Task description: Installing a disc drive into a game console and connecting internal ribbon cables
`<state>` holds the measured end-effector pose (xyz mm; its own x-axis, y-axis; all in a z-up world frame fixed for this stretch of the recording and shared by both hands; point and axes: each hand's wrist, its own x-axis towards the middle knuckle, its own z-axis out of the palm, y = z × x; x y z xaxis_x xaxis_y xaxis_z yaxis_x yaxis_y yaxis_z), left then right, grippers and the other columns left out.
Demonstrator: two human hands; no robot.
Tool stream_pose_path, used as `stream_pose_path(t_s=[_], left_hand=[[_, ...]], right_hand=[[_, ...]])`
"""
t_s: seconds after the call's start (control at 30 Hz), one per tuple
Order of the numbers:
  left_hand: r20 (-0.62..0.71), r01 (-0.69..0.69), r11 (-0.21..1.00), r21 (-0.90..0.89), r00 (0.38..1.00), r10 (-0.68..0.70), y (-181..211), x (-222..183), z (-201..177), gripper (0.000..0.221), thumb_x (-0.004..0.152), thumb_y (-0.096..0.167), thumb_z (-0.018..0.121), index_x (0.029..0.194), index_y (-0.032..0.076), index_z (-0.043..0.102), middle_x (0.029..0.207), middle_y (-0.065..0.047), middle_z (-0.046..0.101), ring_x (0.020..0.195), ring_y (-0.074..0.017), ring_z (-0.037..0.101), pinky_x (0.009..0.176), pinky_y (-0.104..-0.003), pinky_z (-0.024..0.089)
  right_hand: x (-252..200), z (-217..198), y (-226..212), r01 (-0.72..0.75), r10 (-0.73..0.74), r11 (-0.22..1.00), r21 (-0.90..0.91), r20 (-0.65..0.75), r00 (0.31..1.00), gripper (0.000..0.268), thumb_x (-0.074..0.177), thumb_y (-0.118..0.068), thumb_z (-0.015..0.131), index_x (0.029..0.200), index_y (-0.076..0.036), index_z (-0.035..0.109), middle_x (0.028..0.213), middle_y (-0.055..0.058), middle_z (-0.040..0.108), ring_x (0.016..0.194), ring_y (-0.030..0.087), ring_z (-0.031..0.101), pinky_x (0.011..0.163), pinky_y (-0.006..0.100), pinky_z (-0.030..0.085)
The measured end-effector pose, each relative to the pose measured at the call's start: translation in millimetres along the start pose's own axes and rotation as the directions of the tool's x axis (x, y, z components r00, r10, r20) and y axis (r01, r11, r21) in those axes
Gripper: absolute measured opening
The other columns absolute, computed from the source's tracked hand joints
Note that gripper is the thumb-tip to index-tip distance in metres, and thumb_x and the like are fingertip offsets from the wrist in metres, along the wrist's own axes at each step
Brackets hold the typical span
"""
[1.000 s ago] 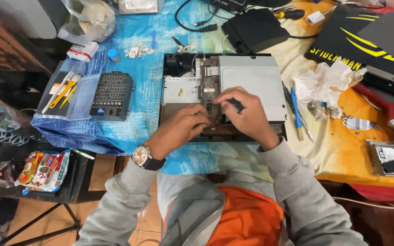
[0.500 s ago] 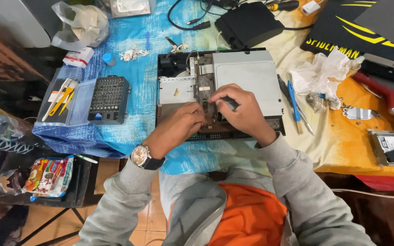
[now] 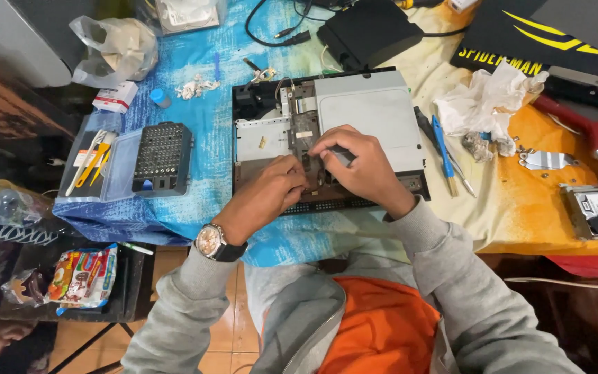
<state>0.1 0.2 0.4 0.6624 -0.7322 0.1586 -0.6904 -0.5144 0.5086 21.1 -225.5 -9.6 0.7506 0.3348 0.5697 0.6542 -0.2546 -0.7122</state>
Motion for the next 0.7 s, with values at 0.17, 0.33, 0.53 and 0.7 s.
stream_pose_path(t_s=[0.17, 0.33, 0.53, 0.7], left_hand=[[0.012, -0.003, 1.000, 0.030, 1.000, 0.003, -1.7, 1.8, 1.3, 0.015, 0.104, 0.007, 0.058, 0.105, -0.003, 0.069, 0.106, -0.015, 0.053, 0.103, -0.0338, 0.058, 0.077, -0.045, 0.057], [0.004, -0.007, 0.999, 0.045, 1.000, 0.006, -3.3, 6.1, 5.1, 0.007, 0.097, 0.001, 0.062, 0.093, -0.001, 0.068, 0.097, -0.013, 0.055, 0.099, -0.0342, 0.059, 0.082, -0.044, 0.055], [-0.093, 0.172, 0.970, -0.174, 0.977, -0.190, 6.7, -2.9, 8.4, 0.022, 0.096, 0.004, 0.067, 0.116, 0.007, 0.059, 0.104, -0.016, 0.061, 0.098, -0.0375, 0.066, 0.079, -0.048, 0.056], [-0.285, 0.120, 0.965, -0.235, 0.940, -0.187, 8.3, -10.0, 14.0, 0.023, 0.095, 0.002, 0.072, 0.116, 0.006, 0.067, 0.109, -0.014, 0.070, 0.102, -0.0338, 0.071, 0.084, -0.041, 0.059]], right_hand=[[0.1, 0.2, -0.2, -0.005, 0.006, 1.000, 0.008, -0.009, 1.000, 0.014, 0.093, 0.002, 0.062, 0.100, -0.004, 0.073, 0.095, 0.011, 0.076, 0.102, 0.030, 0.069, 0.091, 0.045, 0.055], [-0.3, 0.0, -3.9, 0.005, -0.005, 1.000, 0.015, -0.011, 1.000, 0.013, 0.094, 0.002, 0.062, 0.099, -0.003, 0.072, 0.094, 0.012, 0.076, 0.102, 0.031, 0.069, 0.091, 0.045, 0.055], [-0.4, 1.3, -2.0, 0.009, -0.007, 0.999, 0.039, -0.042, 0.999, 0.013, 0.094, 0.001, 0.063, 0.099, -0.004, 0.074, 0.091, 0.010, 0.076, 0.102, 0.030, 0.069, 0.092, 0.044, 0.055], [-0.8, 0.9, -0.8, 0.019, -0.018, 0.999, 0.045, -0.042, 0.999, 0.013, 0.094, 0.001, 0.063, 0.099, -0.004, 0.074, 0.090, 0.012, 0.076, 0.101, 0.030, 0.070, 0.091, 0.044, 0.055]])
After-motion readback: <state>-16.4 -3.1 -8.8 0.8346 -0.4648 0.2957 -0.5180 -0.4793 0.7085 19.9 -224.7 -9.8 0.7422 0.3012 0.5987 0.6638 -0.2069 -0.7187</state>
